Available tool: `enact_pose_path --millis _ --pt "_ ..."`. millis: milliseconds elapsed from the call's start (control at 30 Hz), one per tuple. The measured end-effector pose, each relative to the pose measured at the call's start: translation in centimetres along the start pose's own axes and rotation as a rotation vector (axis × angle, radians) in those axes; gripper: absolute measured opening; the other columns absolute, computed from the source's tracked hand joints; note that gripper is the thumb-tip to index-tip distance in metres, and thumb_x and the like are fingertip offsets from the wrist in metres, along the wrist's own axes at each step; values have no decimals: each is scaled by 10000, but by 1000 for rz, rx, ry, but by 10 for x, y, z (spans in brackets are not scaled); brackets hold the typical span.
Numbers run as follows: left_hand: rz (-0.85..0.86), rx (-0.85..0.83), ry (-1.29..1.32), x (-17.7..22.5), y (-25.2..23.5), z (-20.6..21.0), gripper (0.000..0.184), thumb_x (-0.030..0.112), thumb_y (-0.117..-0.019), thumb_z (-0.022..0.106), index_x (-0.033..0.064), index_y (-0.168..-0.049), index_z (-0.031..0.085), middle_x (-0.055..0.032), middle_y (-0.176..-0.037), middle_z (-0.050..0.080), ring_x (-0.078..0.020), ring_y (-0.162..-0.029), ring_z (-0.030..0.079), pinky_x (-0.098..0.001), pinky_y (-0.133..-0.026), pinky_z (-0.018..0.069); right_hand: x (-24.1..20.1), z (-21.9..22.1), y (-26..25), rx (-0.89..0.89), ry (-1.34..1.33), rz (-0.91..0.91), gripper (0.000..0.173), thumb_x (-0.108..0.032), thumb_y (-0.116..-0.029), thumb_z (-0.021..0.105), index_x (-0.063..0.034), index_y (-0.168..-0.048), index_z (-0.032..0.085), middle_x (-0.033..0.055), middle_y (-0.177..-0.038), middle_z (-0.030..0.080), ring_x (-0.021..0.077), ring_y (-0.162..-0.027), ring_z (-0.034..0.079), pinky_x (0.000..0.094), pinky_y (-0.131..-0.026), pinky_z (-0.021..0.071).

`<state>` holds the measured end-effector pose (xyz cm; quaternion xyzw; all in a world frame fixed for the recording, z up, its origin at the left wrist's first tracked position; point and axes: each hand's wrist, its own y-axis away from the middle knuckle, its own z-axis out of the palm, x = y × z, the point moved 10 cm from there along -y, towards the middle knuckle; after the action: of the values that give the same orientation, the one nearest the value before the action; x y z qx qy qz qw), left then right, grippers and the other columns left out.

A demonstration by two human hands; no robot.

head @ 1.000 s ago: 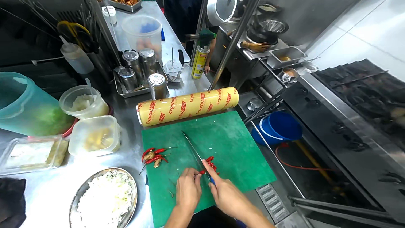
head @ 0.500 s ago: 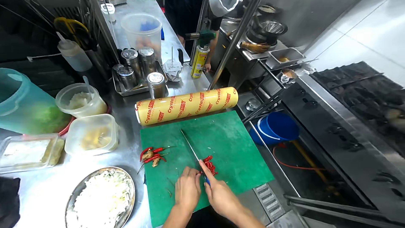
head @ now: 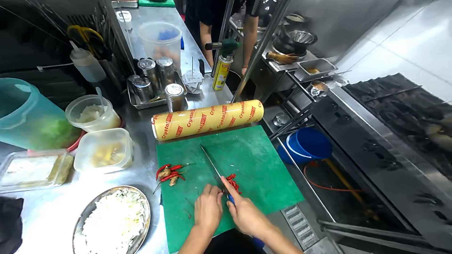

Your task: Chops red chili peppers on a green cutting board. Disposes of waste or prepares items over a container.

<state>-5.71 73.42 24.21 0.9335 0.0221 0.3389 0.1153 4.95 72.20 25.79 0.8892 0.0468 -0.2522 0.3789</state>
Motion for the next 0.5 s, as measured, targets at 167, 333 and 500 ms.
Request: enact_pose_path --millis 167,333,500 --pt "-3 -6 -1 1 -2 1 273 246 -1042 535 91 -1130 742 -100 -1147 703 -243 -979 716 -409 -850 590 1 1 -4 49 -27 -6 700 -220 -1097 425 -327 -1667 32 172 -1052 706 309 -834 702 476 -820 573" --pt "-68 -64 -78 -4 4 -8 284 246 -1038 508 106 -1155 725 -97 -1196 678 -255 -1086 679 -419 -903 571 8 -4 -4 51 -9 -46 698 -232 -1093 437 -340 -1666 55 185 -1061 707 321 -848 705 490 -830 574" --pt "-102 148 -161 -39 21 -66 291 235 -879 633 118 -1118 751 -126 -1194 674 -331 -1182 603 -477 -988 508 17 -13 -2 143 -39 -62 706 -249 -1078 455 -357 -1665 79 171 -1011 716 316 -803 704 499 -791 582"
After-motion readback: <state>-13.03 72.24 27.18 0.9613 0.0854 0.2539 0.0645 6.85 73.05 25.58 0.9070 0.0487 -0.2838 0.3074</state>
